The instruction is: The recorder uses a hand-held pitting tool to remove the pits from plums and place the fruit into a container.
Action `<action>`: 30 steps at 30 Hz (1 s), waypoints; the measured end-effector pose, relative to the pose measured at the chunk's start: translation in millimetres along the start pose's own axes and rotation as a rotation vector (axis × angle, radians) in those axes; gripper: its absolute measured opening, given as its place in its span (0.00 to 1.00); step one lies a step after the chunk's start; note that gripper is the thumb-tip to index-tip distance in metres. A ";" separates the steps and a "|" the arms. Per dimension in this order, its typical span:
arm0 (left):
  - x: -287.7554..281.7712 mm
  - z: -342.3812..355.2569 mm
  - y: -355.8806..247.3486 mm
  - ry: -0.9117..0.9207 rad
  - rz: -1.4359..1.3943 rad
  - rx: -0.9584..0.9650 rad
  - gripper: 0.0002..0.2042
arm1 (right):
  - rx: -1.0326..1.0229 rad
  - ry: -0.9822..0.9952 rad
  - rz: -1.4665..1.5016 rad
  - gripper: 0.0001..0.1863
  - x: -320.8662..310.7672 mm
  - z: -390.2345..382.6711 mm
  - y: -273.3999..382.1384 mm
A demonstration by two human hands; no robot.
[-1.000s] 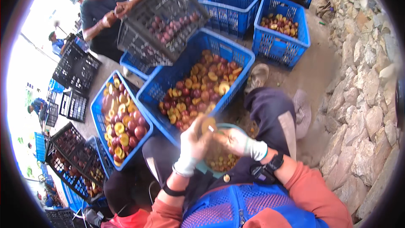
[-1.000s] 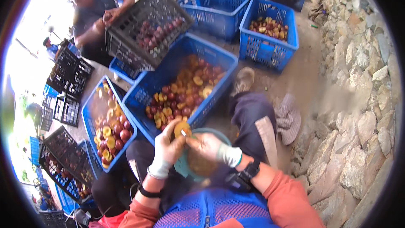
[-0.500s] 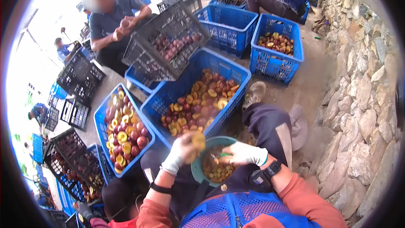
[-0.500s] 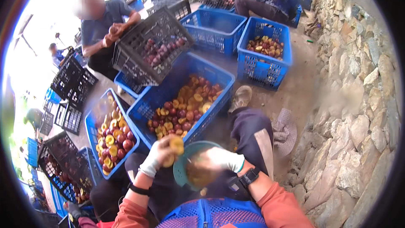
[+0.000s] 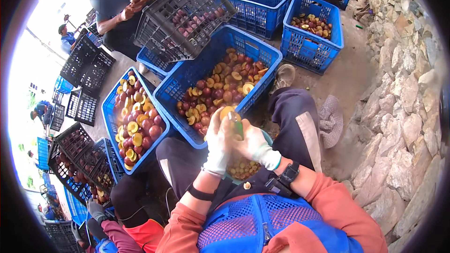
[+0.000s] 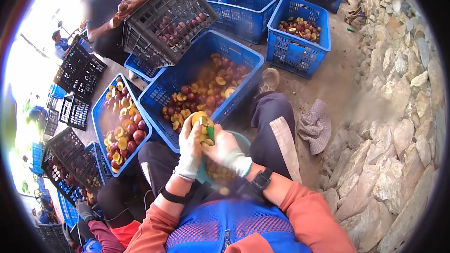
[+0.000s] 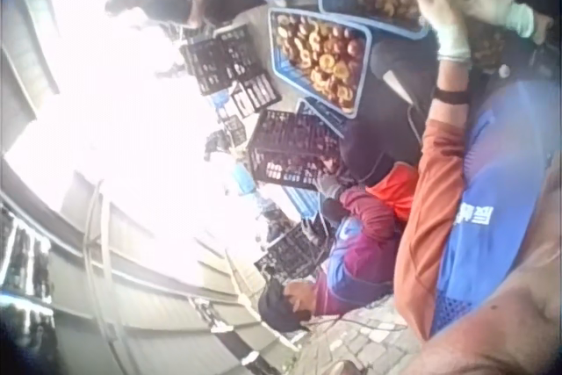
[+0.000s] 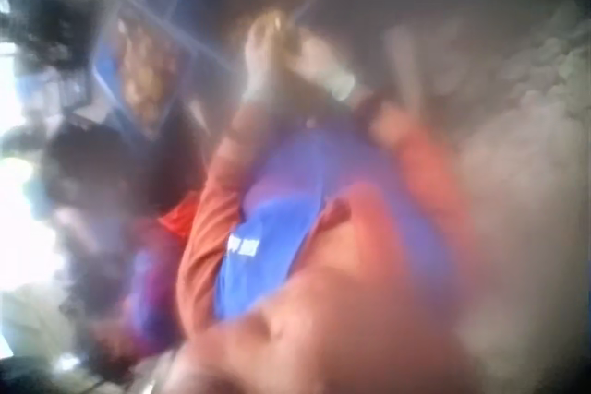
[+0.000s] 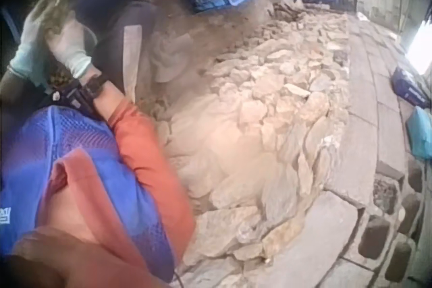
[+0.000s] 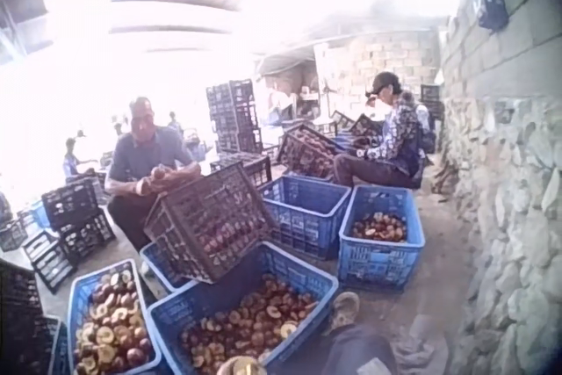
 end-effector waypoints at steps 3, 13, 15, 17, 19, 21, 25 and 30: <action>-12.0 9.1 11.0 -0.041 -0.007 -0.067 0.19 | -0.087 0.004 0.069 0.20 -8.9 1.8 -1.4; -172.3 17.6 -29.6 -0.148 -0.137 -0.166 0.17 | 0.135 0.327 -0.471 0.25 -4.9 -7.7 -28.4; -278.3 20.2 -21.2 -0.402 0.120 0.028 0.22 | 0.153 0.387 -0.387 0.24 7.8 -10.8 -36.3; -358.5 14.9 -26.0 -0.713 0.225 0.194 0.23 | 0.156 0.405 -0.347 0.23 11.6 -9.3 -42.4; -431.3 19.1 -35.5 -0.834 0.575 0.315 0.20 | 0.136 0.402 -0.342 0.22 13.4 -6.6 -42.6; -430.9 28.0 -39.8 -0.996 1.155 0.152 0.19 | 0.192 0.383 -0.336 0.21 8.9 -3.7 -51.0; -393.9 46.0 39.4 -0.748 1.723 0.028 0.23 | 0.139 0.393 -0.464 0.25 13.1 5.8 -56.4; -417.0 43.7 56.6 -0.760 1.706 -0.121 0.20 | 0.177 0.435 -0.515 0.29 22.5 13.1 -72.7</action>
Point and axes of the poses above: each hand's wrist, its own z-axis towards the middle knuckle, its own x-axis out of the palm, y = z × x, the point moved 9 cm from there along z, towards the middle knuckle, and after that the axes turned 11 degrees about z, right-handed, at the moved point
